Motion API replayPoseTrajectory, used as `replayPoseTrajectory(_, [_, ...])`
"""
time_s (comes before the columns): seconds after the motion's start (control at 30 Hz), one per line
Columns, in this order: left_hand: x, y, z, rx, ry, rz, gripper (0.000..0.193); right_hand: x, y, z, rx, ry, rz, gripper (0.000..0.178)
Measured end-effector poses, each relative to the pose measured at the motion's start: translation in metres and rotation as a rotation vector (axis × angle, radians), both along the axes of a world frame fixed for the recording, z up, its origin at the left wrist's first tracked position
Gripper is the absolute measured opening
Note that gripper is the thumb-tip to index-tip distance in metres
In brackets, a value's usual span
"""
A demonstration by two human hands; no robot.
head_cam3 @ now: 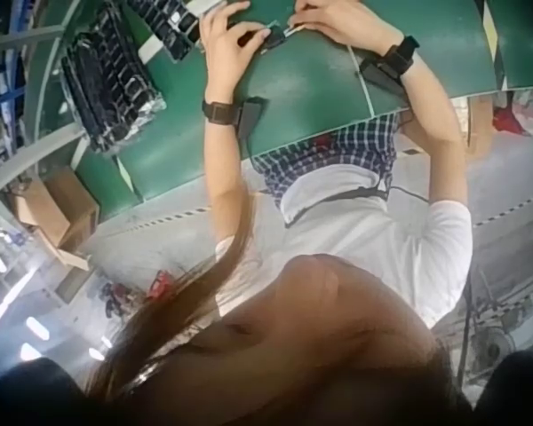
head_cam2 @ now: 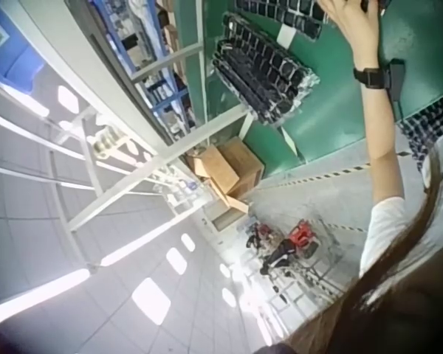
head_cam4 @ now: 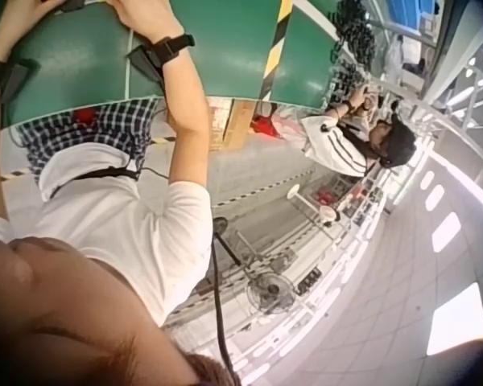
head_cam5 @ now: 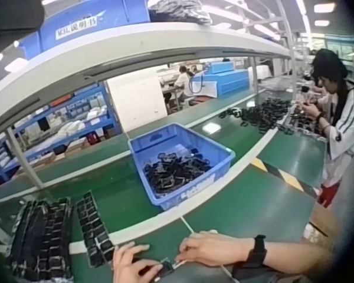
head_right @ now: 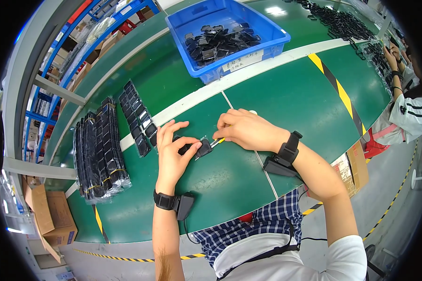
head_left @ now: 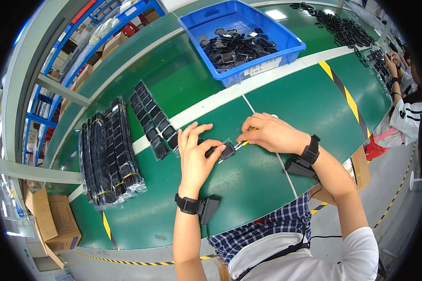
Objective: Assembling electronic components by connecting small wires to plastic frames at a factory workbench.
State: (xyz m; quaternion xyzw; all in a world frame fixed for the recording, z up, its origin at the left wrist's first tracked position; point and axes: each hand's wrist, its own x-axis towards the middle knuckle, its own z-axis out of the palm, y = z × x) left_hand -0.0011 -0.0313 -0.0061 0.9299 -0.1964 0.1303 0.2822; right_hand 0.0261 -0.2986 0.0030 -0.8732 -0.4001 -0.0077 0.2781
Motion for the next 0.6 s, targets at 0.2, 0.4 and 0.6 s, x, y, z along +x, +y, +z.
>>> replayPoseTrajectory(0.2, [0.002,0.0,0.001,0.007,-0.001,-0.007,0.011,0.006,0.003,-0.01,0.044,-0.045,0.023,0.025])
replayPoseTrajectory(0.4, [0.0,-0.003,0.004,0.045,-0.025,-0.012,0.012,0.011,0.001,-0.013,0.083,-0.093,0.043,0.023])
replayPoseTrajectory(0.6, [0.0,-0.001,0.002,0.026,-0.02,-0.012,0.011,0.016,-0.006,-0.011,0.084,-0.103,0.049,0.024])
